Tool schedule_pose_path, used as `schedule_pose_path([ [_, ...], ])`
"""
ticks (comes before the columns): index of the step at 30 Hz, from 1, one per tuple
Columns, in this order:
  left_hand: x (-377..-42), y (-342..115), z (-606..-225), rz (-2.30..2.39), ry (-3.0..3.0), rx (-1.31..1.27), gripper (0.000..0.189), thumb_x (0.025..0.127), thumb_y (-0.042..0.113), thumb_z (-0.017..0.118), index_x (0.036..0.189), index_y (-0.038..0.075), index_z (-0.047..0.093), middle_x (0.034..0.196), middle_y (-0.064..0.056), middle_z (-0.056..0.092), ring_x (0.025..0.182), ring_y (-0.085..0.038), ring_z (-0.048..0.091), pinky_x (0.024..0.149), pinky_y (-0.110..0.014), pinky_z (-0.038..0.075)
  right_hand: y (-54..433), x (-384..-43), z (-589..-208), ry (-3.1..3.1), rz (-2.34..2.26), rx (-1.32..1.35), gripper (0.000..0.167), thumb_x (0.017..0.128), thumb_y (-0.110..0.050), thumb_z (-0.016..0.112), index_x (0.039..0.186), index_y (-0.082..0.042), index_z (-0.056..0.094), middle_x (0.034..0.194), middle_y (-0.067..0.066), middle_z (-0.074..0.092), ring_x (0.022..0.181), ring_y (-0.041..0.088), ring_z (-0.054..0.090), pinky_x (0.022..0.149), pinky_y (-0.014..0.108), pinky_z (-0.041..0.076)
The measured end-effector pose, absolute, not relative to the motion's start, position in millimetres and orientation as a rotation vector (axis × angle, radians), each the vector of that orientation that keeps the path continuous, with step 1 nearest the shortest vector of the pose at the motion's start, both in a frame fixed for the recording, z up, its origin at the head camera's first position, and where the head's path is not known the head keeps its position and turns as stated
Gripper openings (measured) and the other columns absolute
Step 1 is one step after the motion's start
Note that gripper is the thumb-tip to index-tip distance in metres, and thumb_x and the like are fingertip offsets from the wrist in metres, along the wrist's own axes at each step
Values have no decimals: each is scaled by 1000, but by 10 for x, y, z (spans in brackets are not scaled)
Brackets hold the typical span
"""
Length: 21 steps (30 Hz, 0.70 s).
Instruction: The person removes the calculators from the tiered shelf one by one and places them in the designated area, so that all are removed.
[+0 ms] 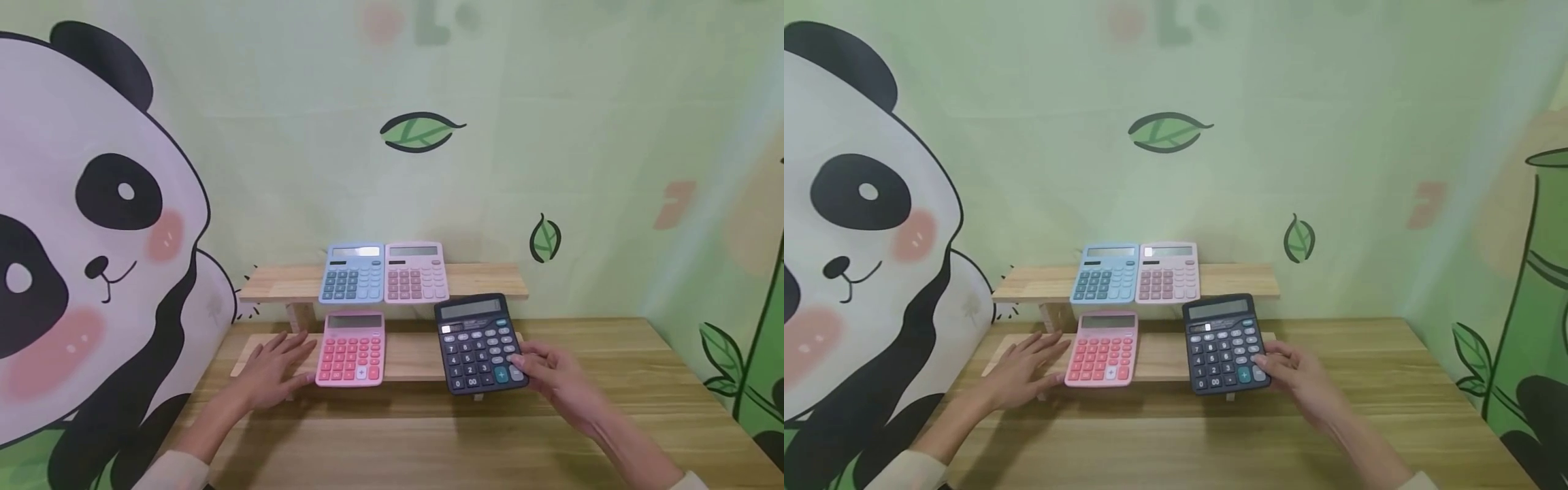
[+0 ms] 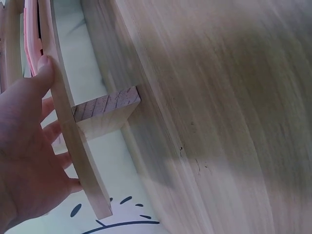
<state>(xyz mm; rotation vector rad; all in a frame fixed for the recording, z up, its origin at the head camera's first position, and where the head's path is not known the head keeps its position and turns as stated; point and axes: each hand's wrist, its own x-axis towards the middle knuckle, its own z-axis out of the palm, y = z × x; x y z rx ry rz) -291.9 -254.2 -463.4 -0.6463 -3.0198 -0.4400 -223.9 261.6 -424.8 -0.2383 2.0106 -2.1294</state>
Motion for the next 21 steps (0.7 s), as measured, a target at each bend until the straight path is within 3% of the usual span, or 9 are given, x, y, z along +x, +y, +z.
schedule_pose_path([
  [4,-2922,-2554,-4657,-439,-3020,-639,77,102,65,57,162,17,47,171,-14,34,156,-51,22,118,-81,14,2853,-2228,-4126,2027,-2167,-306,38,110,-9,58,141,13,50,117,3,78,105,13,74,93,30,61],
  [8,-2917,-2561,-4659,-436,-3014,-633,78,102,67,56,162,17,47,171,-14,33,156,-52,22,119,-80,14,3085,-2241,-4040,2014,-2212,-376,20,110,-6,56,129,-5,63,116,2,78,104,12,74,91,28,61],
  [12,-2913,-2564,-4658,-435,-3015,-623,78,102,67,55,162,17,47,171,-14,33,157,-52,21,119,-80,13,3314,-2262,-3990,2012,-2253,-397,20,110,-3,55,122,-12,68,115,2,79,101,12,75,87,27,62],
  [21,-2924,-2558,-4634,-451,-3036,-634,79,102,68,54,162,18,46,172,-14,32,157,-52,20,119,-80,12,3756,-2325,-3958,2063,-2270,-313,22,111,-5,55,120,-17,70,115,0,78,101,11,75,86,26,62],
])
